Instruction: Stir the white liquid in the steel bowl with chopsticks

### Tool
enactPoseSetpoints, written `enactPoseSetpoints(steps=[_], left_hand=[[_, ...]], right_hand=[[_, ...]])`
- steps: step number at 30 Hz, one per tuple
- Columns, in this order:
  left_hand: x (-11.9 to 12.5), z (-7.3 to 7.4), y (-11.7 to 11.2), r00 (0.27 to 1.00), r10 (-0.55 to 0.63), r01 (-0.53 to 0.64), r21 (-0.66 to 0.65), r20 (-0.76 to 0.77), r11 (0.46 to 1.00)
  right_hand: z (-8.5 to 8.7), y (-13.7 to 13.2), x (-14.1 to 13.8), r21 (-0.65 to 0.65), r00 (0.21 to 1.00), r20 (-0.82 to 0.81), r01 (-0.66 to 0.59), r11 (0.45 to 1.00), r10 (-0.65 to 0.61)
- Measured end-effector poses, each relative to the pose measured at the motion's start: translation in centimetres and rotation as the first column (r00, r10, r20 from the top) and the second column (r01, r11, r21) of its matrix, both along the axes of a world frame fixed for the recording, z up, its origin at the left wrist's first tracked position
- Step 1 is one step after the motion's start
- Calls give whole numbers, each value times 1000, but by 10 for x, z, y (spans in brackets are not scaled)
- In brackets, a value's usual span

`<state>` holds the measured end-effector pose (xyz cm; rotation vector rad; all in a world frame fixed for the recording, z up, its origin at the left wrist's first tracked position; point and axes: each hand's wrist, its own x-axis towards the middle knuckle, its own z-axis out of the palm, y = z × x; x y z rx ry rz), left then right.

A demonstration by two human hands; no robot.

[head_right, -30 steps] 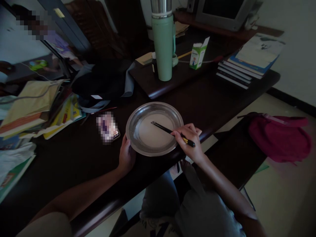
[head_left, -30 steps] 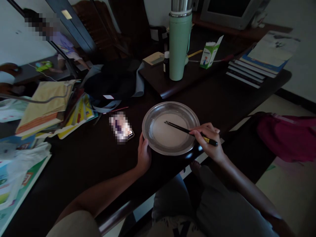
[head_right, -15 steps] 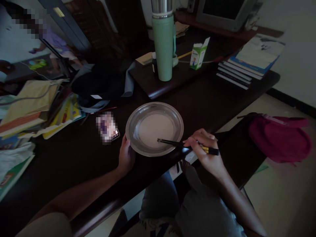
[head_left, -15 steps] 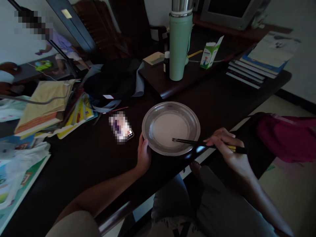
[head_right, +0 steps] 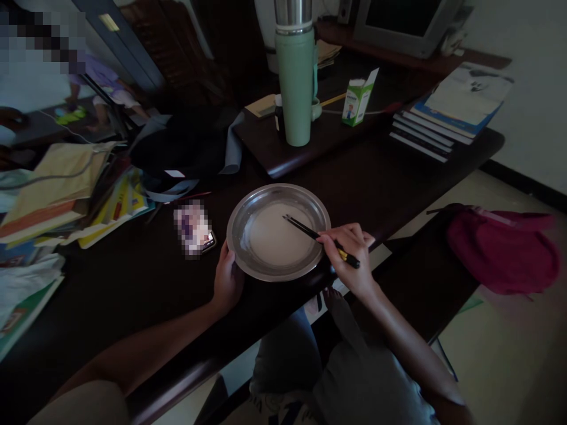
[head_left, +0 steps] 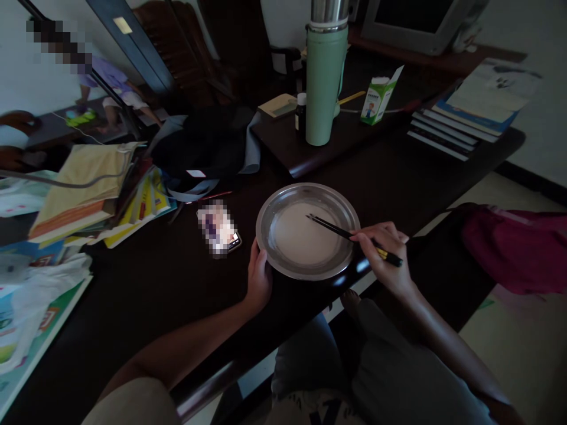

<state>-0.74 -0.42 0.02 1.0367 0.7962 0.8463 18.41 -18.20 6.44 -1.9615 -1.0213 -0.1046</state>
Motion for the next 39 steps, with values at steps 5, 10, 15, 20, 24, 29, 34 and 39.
enactPoseSetpoints(steps=[5, 10, 15, 20, 24, 29, 34, 39], left_hand=[[1, 1, -1, 1000, -5, 5, -3, 20, 1000], [0, -1, 0, 1000, -6, 6, 2, 29, 1000], [-1, -2, 1, 1000, -15, 15, 6, 3, 1000], [0, 0, -1, 1000, 0, 0, -1, 2, 1000], [0, -1, 0, 1000, -1, 1, -11, 16, 1000], [1, -2, 0, 1000, 6, -6, -3, 11, 1000], [1, -1, -1, 1000, 10, -10, -21, 25, 1000], [1, -1, 0, 999, 8, -7, -29, 44, 1000]], right_hand=[[21, -26, 4, 42, 996, -91, 28, 999, -24], [29, -37, 0, 32, 964, -237, -119, 992, 123], [11, -13, -11, -2, 954, -174, -248, 969, 244], [-8, 11, -9, -1, 982, -74, -176, 984, 175], [-4, 4, -1, -11, 998, -2, -64, 998, 64], [15, -22, 5, 27, 999, -24, 46, 999, -45], [30, -42, 4, 89, 984, -180, -5, 996, 21], [23, -33, -3, 59, 950, -237, -193, 979, 201]])
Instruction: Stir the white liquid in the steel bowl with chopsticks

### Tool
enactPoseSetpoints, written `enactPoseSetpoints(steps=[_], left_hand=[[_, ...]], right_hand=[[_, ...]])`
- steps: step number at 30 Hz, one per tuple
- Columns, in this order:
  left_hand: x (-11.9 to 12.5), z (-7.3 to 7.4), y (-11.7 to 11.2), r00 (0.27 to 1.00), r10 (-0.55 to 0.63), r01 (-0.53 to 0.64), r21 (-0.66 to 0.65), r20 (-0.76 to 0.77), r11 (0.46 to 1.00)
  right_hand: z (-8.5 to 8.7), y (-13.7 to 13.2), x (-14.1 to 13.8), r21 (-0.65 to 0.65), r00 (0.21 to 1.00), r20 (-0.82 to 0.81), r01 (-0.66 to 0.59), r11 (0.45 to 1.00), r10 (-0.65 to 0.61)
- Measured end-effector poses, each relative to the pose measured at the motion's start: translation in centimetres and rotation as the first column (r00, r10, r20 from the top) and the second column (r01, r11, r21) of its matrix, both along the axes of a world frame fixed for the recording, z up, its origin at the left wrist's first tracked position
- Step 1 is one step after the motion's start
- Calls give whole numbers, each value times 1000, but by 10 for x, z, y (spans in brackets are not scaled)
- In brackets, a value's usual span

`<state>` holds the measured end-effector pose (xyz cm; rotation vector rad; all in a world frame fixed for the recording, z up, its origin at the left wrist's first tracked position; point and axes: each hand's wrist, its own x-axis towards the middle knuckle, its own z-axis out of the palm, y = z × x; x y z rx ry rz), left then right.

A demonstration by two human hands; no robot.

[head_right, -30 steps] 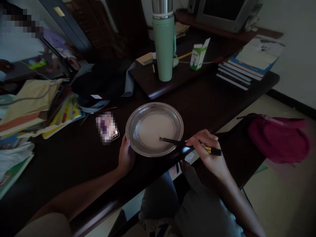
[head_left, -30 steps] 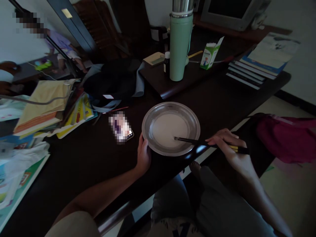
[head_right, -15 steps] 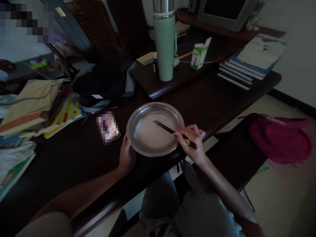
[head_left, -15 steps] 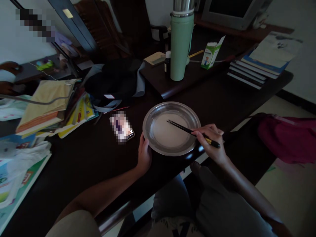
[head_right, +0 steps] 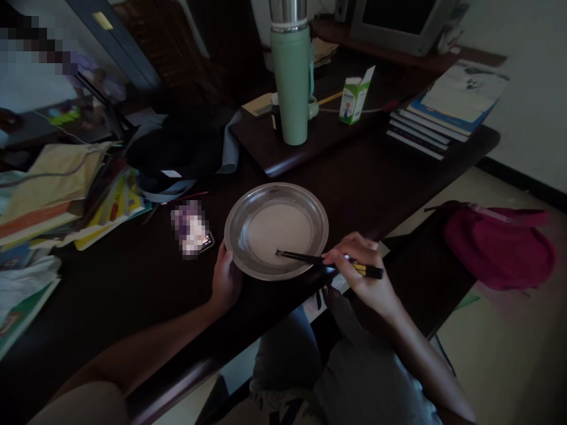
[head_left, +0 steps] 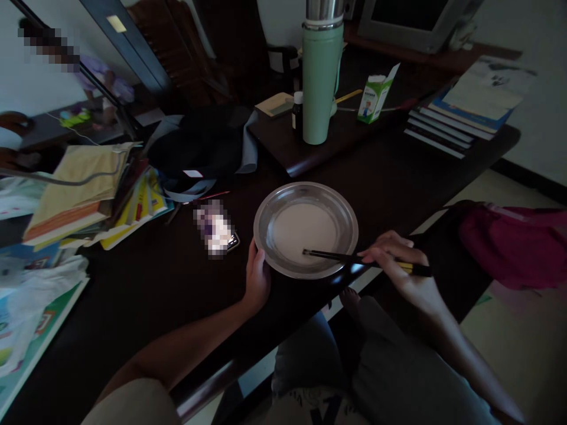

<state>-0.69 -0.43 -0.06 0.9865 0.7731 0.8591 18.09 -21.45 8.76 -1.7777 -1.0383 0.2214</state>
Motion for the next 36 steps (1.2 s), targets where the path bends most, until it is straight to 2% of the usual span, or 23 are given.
enactPoseSetpoints(steps=[2, 4, 9, 14, 18, 24, 27, 30, 33, 36], left_hand=[[0, 0, 0, 1000, -3, 3, -1, 3, 1000], [0, 0, 0, 1000, -5, 5, 1, 5, 1000], [0, -1, 0, 1000, 8, -8, -31, 8, 999], [0, -2, 0, 1000, -4, 4, -1, -5, 1000], [0, -3, 1, 1000, -15, 15, 17, -5, 1000], [0, -2, 0, 1000, -17, 17, 26, -12, 1000], [0, -2, 0, 1000, -2, 2, 5, 0, 1000], [0, -3, 1, 1000, -2, 2, 4, -10, 1000], [-1, -3, 1, 1000, -12, 12, 14, -13, 1000], [-1, -2, 1, 1000, -15, 15, 20, -15, 1000]], right_hand=[[-9, 12, -3, 9, 997, 32, -72, 997, 72], [-18, 24, -5, 14, 992, 81, -93, 996, 91], [-31, 43, -3, 18, 981, 191, 24, 1000, -27], [-23, 30, 7, 27, 950, 247, 191, 981, -191], [-9, 9, 10, 47, 952, 175, 245, 968, -250], [4, -4, 4, 23, 993, 28, 111, 994, -112], [-1, 4, 0, -1, 999, 20, 37, 999, -37], [-14, 20, -4, 6, 999, 41, -25, 1000, 25], [-28, 36, -5, 4, 995, 101, 7, 1000, -7], [-34, 43, -2, 2, 981, 173, 88, 996, -87]])
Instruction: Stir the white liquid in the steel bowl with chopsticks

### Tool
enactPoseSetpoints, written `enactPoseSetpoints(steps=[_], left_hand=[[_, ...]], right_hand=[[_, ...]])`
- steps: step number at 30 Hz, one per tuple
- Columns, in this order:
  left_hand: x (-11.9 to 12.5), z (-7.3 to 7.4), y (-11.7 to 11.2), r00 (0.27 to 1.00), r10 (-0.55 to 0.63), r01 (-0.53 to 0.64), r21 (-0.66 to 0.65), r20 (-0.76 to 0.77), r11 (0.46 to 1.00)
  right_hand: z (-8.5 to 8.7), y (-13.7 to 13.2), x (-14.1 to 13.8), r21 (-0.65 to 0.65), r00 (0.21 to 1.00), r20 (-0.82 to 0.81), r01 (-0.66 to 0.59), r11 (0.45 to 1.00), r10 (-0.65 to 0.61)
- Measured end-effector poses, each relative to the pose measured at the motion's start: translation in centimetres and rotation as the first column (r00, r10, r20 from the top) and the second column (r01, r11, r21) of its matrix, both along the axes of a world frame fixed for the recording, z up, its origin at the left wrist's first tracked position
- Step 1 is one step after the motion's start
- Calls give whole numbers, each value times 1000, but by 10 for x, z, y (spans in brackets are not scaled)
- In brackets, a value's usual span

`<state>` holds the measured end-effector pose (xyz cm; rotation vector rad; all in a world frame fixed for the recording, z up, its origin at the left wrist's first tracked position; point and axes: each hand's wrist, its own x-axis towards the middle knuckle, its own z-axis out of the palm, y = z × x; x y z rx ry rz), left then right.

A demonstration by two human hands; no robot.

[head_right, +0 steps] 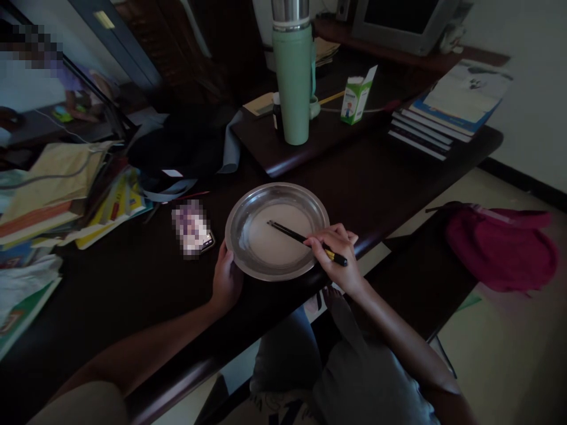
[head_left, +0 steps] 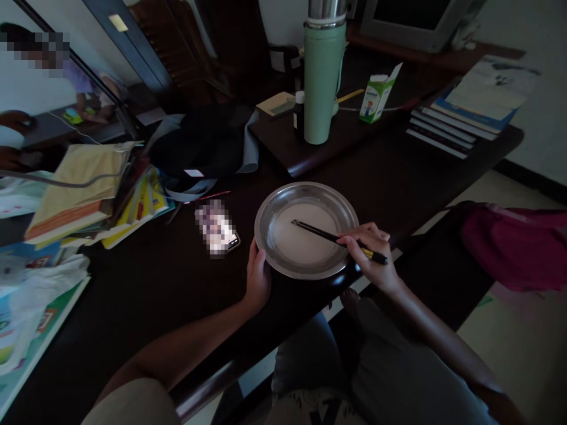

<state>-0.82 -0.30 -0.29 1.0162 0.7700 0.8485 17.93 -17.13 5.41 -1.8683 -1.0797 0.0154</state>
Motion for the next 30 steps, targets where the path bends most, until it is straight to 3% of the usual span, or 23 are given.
enactPoseSetpoints(steps=[7, 14, 22, 26, 30], left_hand=[[0, -1, 0, 1000, -3, 3, 0, -20, 1000], [0, 1, -1, 1000, -8, 8, 11, -12, 1000], [1, 2, -1, 1000, 4, -5, -10, -11, 1000], [1, 2, 0, 1000, 12, -12, -20, -14, 1000], [1, 3, -1, 1000, 20, -20, 0, -7, 1000]], right_hand=[[20, -25, 9, 2, 983, 73, 167, 986, -166], [42, -48, 7, 15, 994, -110, 22, 1000, -20], [17, -16, -3, -8, 986, -98, -138, 990, 136], [6, -2, 0, -6, 997, -32, -68, 998, 67], [10, -7, 6, -10, 998, 51, 43, 999, -42]])
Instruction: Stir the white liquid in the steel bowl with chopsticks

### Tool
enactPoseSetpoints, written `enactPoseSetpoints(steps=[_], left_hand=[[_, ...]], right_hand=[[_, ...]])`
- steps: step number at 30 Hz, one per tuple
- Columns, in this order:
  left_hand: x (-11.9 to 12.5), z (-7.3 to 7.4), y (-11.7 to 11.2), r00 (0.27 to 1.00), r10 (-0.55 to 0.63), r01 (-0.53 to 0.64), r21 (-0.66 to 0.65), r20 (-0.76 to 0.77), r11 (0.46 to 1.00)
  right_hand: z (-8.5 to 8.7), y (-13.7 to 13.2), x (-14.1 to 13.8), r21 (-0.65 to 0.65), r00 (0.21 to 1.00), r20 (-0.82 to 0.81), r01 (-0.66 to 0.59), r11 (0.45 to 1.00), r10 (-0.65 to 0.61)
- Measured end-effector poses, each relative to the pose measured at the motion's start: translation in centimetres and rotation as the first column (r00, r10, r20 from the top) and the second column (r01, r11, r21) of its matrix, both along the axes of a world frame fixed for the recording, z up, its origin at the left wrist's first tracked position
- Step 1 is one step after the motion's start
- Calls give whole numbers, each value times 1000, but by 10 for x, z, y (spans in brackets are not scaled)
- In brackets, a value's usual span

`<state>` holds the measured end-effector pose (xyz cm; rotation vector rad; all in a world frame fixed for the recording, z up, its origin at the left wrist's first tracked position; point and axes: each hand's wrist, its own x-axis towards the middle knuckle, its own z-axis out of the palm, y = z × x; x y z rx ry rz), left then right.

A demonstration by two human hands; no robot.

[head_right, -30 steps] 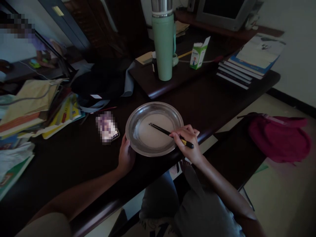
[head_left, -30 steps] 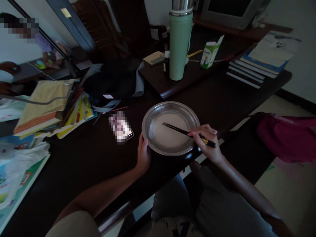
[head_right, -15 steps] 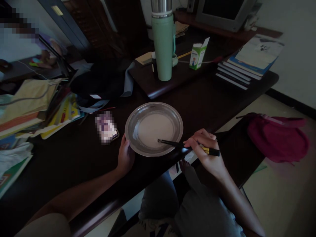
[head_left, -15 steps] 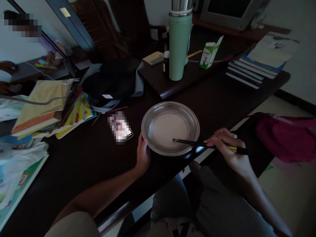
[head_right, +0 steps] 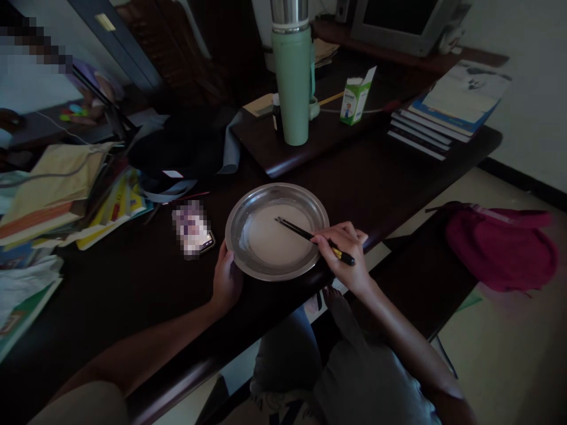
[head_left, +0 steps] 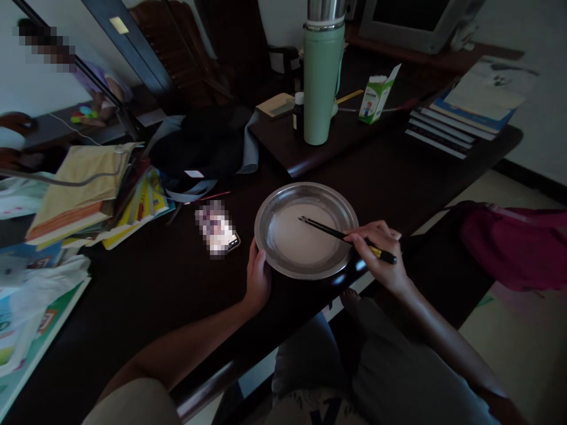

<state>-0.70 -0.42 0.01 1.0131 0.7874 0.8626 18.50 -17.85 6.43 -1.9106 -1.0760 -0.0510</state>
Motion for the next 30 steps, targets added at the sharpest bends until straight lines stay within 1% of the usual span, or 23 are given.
enactPoseSetpoints(steps=[3, 5, 7, 11, 14, 17, 19, 22, 24, 27, 30], left_hand=[[0, 0, 0, 1000, -12, 12, 10, -8, 1000], [0, 0, 0, 1000, -14, 14, -1, -2, 1000], [0, -1, 0, 1000, -12, 12, -3, 5, 1000], [-1, -3, 1, 999, -31, 31, 33, -15, 999], [-1, -2, 1, 999, -34, 34, 40, -13, 999], [-1, -1, 0, 1000, -24, 24, 12, -9, 1000], [-1, 0, 0, 1000, -18, 18, -2, -4, 1000], [-1, 0, 1, 1000, -19, 19, 2, -8, 1000], [-1, -1, 1, 1000, -22, 23, 8, -17, 1000], [-2, -3, 1, 999, -30, 30, 14, -18, 999], [-1, -3, 1, 1000, -31, 31, 21, -3, 999]], right_hand=[[11, -13, 3, -5, 996, 16, 85, 996, -85], [20, -23, 4, 19, 993, -11, 117, 993, -116], [27, -32, 5, 46, 992, -72, 106, 993, -103], [34, -42, 3, 40, 986, -169, 16, 999, -9], [31, -36, -3, 7, 977, -201, -67, 998, 67], [18, -22, -9, 7, 971, -174, -166, 986, 165], [7, -10, -10, 10, 973, -136, -185, 983, 185], [-5, 2, -9, 9, 988, -83, -133, 991, 133], [-7, 5, -6, 9, 996, -48, -79, 997, 79], [-2, -1, -1, 9, 1000, 4, 11, 1000, -11], [8, -14, 3, 15, 996, 15, 85, 996, -85]])
